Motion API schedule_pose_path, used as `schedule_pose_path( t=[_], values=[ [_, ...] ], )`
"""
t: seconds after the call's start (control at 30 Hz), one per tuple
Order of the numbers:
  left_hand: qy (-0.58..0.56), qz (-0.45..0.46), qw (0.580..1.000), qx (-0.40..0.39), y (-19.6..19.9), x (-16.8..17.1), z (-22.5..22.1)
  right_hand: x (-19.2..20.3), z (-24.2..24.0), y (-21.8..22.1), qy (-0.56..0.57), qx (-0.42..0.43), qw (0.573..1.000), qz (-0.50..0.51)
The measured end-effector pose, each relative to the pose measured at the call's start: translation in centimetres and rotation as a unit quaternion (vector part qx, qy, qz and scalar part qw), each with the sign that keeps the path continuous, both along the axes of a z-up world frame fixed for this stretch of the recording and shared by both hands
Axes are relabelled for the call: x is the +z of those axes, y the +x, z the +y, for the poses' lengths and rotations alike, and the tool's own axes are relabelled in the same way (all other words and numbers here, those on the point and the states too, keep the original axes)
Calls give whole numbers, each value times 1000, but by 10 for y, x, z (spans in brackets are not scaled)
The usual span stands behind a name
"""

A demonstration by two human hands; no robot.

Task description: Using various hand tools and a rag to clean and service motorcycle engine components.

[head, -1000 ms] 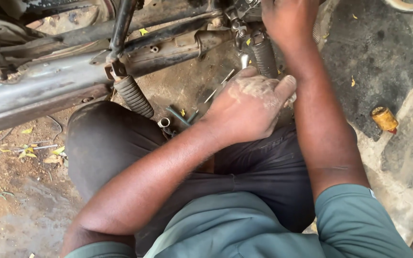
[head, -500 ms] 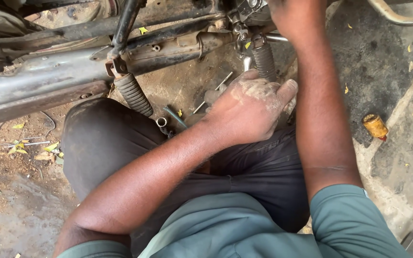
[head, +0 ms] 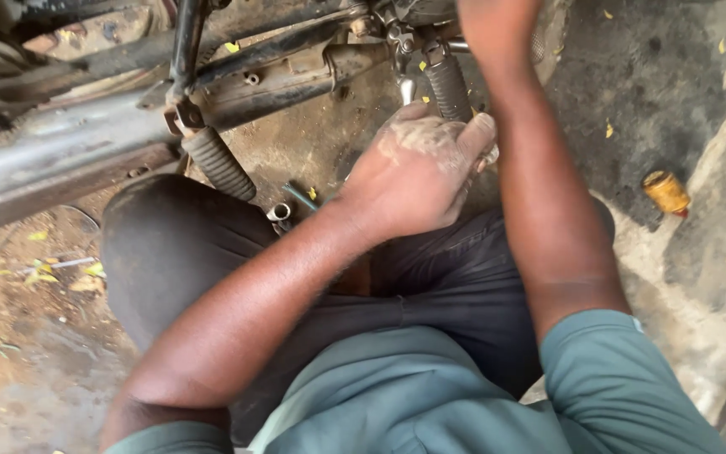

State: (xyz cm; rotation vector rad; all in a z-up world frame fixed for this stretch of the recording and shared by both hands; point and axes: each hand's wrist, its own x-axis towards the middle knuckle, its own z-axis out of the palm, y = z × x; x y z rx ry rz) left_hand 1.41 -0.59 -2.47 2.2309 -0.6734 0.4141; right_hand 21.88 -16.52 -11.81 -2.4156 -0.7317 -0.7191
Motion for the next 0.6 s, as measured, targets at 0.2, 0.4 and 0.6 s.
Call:
schedule_pose_path(
  t=[0.2, 0.4, 0.6],
  values=[
    [-106, 61, 992, -42, 5, -7, 11, -20, -9, -95, -160, -115, 871, 449],
    [-174, 99, 979, -46, 6, -3, 12, -83, -17, -171, -56, -51, 851, 520],
    [-134, 34, 990, -43, 2, 7, 18, -136, 15, -197, 106, 17, 845, 523]
  ],
)
